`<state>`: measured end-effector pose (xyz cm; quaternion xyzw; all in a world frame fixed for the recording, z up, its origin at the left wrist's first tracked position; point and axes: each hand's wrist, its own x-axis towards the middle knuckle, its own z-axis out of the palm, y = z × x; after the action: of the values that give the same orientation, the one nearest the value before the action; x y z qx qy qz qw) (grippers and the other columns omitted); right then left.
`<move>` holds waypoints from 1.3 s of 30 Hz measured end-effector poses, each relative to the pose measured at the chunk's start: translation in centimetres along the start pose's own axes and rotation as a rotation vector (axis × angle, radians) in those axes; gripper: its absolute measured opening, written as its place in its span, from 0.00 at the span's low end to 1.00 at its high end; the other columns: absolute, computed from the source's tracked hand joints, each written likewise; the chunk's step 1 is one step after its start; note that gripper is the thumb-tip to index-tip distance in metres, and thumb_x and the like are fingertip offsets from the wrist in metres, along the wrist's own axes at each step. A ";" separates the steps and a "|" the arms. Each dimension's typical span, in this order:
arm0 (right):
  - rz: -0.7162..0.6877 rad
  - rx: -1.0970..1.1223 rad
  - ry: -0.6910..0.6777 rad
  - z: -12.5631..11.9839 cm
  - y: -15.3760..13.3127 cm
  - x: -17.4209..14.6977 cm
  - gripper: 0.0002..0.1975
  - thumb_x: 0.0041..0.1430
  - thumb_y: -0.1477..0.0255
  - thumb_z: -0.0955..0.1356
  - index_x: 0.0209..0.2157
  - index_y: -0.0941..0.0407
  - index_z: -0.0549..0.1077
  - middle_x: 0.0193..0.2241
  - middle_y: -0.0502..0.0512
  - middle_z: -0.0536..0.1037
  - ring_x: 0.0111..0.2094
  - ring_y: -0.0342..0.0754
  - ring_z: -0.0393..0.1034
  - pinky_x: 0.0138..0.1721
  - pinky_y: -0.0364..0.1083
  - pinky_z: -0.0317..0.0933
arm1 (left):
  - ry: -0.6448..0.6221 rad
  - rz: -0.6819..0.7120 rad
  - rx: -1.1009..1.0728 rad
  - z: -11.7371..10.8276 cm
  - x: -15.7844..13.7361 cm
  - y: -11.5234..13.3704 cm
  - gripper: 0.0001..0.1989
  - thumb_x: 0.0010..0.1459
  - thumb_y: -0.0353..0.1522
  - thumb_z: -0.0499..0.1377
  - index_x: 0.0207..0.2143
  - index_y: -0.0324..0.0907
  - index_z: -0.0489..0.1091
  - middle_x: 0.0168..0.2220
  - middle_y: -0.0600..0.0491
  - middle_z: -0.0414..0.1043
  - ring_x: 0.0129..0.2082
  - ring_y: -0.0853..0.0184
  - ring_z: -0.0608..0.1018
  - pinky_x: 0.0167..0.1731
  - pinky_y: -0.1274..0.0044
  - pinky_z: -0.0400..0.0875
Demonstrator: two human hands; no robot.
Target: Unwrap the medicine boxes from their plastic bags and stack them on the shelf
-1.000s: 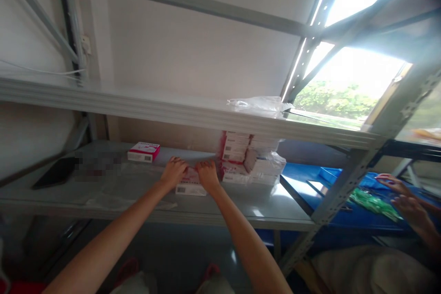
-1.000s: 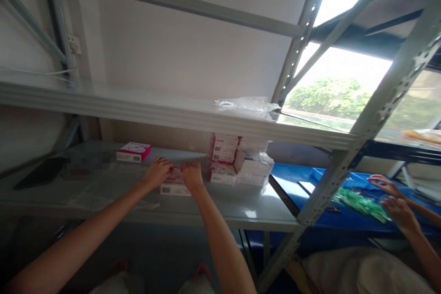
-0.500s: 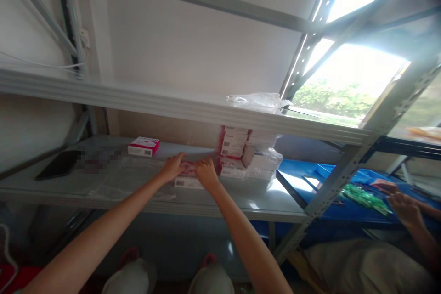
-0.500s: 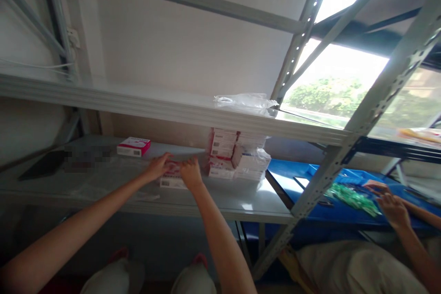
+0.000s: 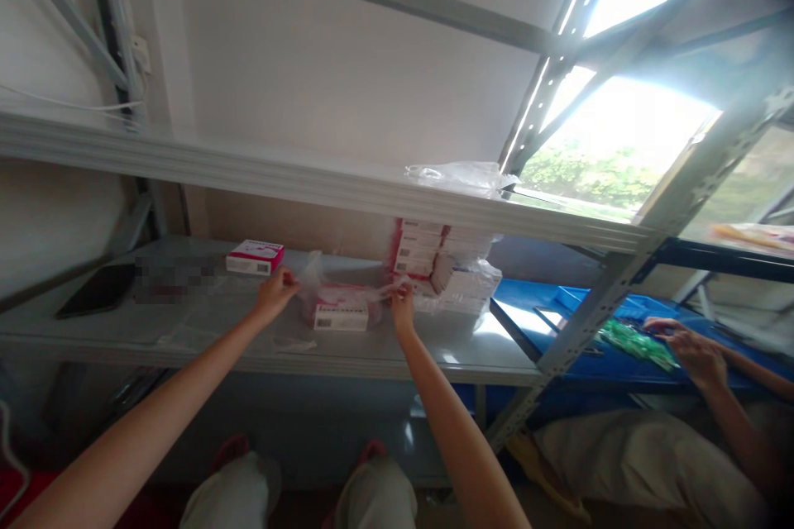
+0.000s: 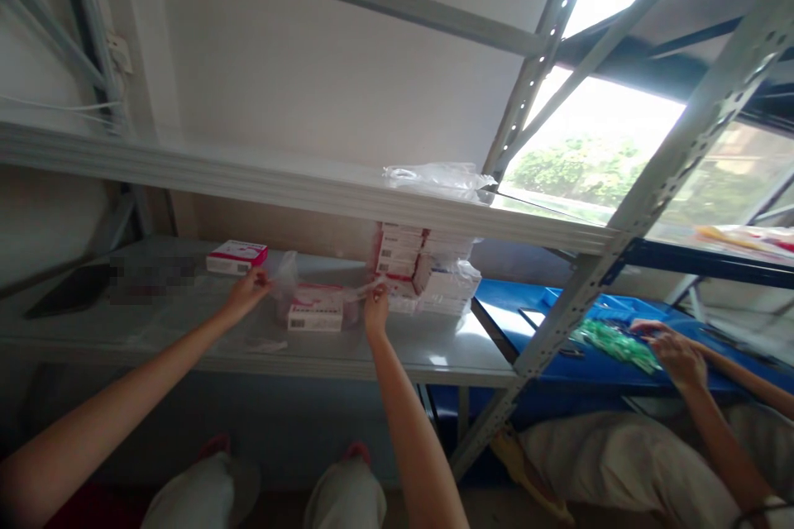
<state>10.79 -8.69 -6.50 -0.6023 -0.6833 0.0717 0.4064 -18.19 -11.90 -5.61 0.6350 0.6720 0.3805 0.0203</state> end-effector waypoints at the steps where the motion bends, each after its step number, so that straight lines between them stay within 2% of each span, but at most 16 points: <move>1: 0.070 0.030 0.050 -0.1 0.1 -0.3 0.21 0.61 0.74 0.54 0.54 0.61 0.63 0.42 0.63 0.74 0.38 0.50 0.71 0.38 0.45 0.61 | 0.055 -0.021 -0.009 -0.4 -0.1 -0.2 0.08 0.55 0.31 0.54 0.39 0.41 0.64 0.37 0.49 0.74 0.38 0.63 0.77 0.39 0.72 0.68; 4: 0.285 0.096 0.293 -0.4 -0.8 -1.3 0.24 0.58 0.77 0.51 0.56 0.62 0.58 0.50 0.68 0.68 0.46 0.53 0.66 0.44 0.49 0.59 | 0.301 0.023 0.133 -1.6 -0.9 0.7 0.15 0.54 0.26 0.52 0.45 0.38 0.62 0.48 0.41 0.69 0.50 0.55 0.71 0.48 0.64 0.64; 6: 0.200 0.079 0.354 -0.4 -2.3 -1.7 0.23 0.57 0.79 0.52 0.51 0.62 0.63 0.48 0.67 0.69 0.47 0.53 0.64 0.47 0.49 0.57 | 0.328 0.228 0.236 -1.8 -1.6 2.3 0.19 0.54 0.24 0.51 0.49 0.36 0.62 0.56 0.38 0.62 0.57 0.53 0.65 0.53 0.61 0.59; 7: 0.073 0.064 0.310 -0.2 -3.1 -1.7 0.21 0.56 0.80 0.52 0.47 0.61 0.67 0.46 0.65 0.71 0.47 0.52 0.64 0.48 0.48 0.56 | 0.260 0.385 0.266 -1.6 -1.8 3.3 0.19 0.54 0.24 0.51 0.50 0.36 0.62 0.58 0.39 0.59 0.59 0.53 0.62 0.55 0.62 0.57; 9: -0.231 0.027 0.109 0.3 -4.8 -1.6 0.18 0.56 0.82 0.54 0.41 0.59 0.70 0.41 0.59 0.73 0.46 0.49 0.65 0.48 0.45 0.55 | 0.049 0.687 0.338 -0.8 -2.1 5.3 0.19 0.56 0.24 0.52 0.51 0.36 0.64 0.59 0.41 0.60 0.61 0.56 0.60 0.59 0.62 0.51; 12: -0.496 -0.100 -0.185 1.1 -6.2 -1.4 0.15 0.59 0.82 0.57 0.39 0.57 0.72 0.40 0.55 0.76 0.45 0.46 0.67 0.47 0.43 0.55 | -0.131 0.883 0.485 0.2 -1.9 7.2 0.13 0.57 0.24 0.53 0.44 0.36 0.70 0.51 0.43 0.70 0.58 0.59 0.65 0.62 0.60 0.44; 15: -0.565 -0.290 -0.279 0.8 -6.2 -1.7 0.12 0.62 0.77 0.60 0.41 0.55 0.73 0.40 0.55 0.77 0.43 0.46 0.69 0.48 0.45 0.54 | -0.135 0.931 0.558 0.0 -1.9 7.2 0.10 0.57 0.22 0.53 0.35 0.38 0.73 0.44 0.46 0.74 0.54 0.61 0.69 0.63 0.61 0.43; 17: -0.605 -0.377 -0.290 -0.1 -5.7 -2.2 0.12 0.63 0.75 0.60 0.42 0.55 0.73 0.40 0.55 0.78 0.43 0.47 0.70 0.48 0.46 0.53 | -0.148 0.981 0.525 -0.5 -2.3 6.5 0.10 0.58 0.23 0.52 0.34 0.39 0.73 0.44 0.47 0.73 0.53 0.62 0.69 0.63 0.61 0.44; 20: -0.653 -0.438 -0.347 -1.5 -4.8 -3.4 0.13 0.63 0.74 0.59 0.43 0.56 0.72 0.39 0.56 0.78 0.41 0.48 0.71 0.45 0.46 0.55 | -0.290 1.065 0.451 -1.3 -3.7 5.1 0.13 0.59 0.23 0.50 0.35 0.41 0.73 0.43 0.48 0.74 0.52 0.64 0.71 0.62 0.66 0.50; 23: -0.597 -0.484 -0.429 -2.0 -4.1 -4.7 0.12 0.62 0.73 0.60 0.39 0.56 0.74 0.37 0.57 0.79 0.38 0.48 0.73 0.40 0.44 0.58 | -0.472 1.112 0.410 -1.2 -5.3 4.1 0.14 0.58 0.22 0.50 0.36 0.43 0.74 0.43 0.48 0.75 0.52 0.65 0.71 0.58 0.71 0.57; 25: -0.514 -0.516 -0.448 -1.8 -4.0 -5.3 0.12 0.62 0.73 0.60 0.38 0.56 0.75 0.36 0.58 0.79 0.37 0.49 0.73 0.38 0.44 0.59 | -0.540 1.124 0.434 -0.7 -6.0 3.8 0.12 0.55 0.22 0.53 0.35 0.42 0.74 0.39 0.47 0.77 0.48 0.62 0.74 0.54 0.71 0.62; 27: -0.417 -0.535 -0.432 -1.3 -4.1 -5.6 0.13 0.62 0.73 0.60 0.39 0.56 0.75 0.35 0.60 0.79 0.37 0.50 0.74 0.37 0.44 0.60 | -0.540 1.076 0.483 -0.1 -6.3 3.6 0.10 0.56 0.24 0.53 0.33 0.40 0.75 0.32 0.45 0.77 0.41 0.59 0.77 0.47 0.70 0.67; 29: -0.315 -0.522 -0.406 -0.9 -4.2 -5.5 0.13 0.62 0.73 0.60 0.39 0.57 0.75 0.35 0.61 0.79 0.37 0.52 0.74 0.36 0.45 0.61 | -0.490 0.961 0.498 0.4 -6.1 3.3 0.10 0.58 0.26 0.52 0.33 0.39 0.74 0.29 0.44 0.77 0.35 0.59 0.79 0.40 0.70 0.69; 32: -0.147 -0.407 -0.406 -0.7 -4.0 -4.6 0.13 0.59 0.73 0.61 0.37 0.56 0.76 0.34 0.59 0.79 0.36 0.51 0.74 0.34 0.44 0.61 | -0.415 0.763 0.473 1.0 -5.3 2.6 0.11 0.60 0.30 0.52 0.37 0.39 0.74 0.30 0.43 0.76 0.33 0.58 0.79 0.35 0.71 0.70; 36: -0.010 -0.185 -0.474 -0.7 -2.8 -3.0 0.14 0.57 0.77 0.61 0.31 0.56 0.78 0.31 0.55 0.80 0.34 0.47 0.74 0.31 0.40 0.59 | -0.378 0.542 0.452 1.3 -4.3 2.2 0.15 0.62 0.32 0.48 0.33 0.39 0.74 0.30 0.44 0.76 0.32 0.60 0.79 0.35 0.72 0.69; 39: -0.007 -0.188 -0.454 0.0 -1.7 -2.3 0.13 0.56 0.78 0.61 0.29 0.58 0.78 0.30 0.58 0.80 0.33 0.47 0.74 0.31 0.40 0.59 | -0.303 0.488 0.466 1.4 -4.1 2.8 0.17 0.62 0.34 0.48 0.28 0.38 0.74 0.28 0.43 0.76 0.33 0.59 0.78 0.40 0.69 0.67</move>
<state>9.38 -11.15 -6.55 -0.6035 -0.7629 0.1399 0.1850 -14.38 -15.07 -6.95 0.8132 0.5589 0.1126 -0.1170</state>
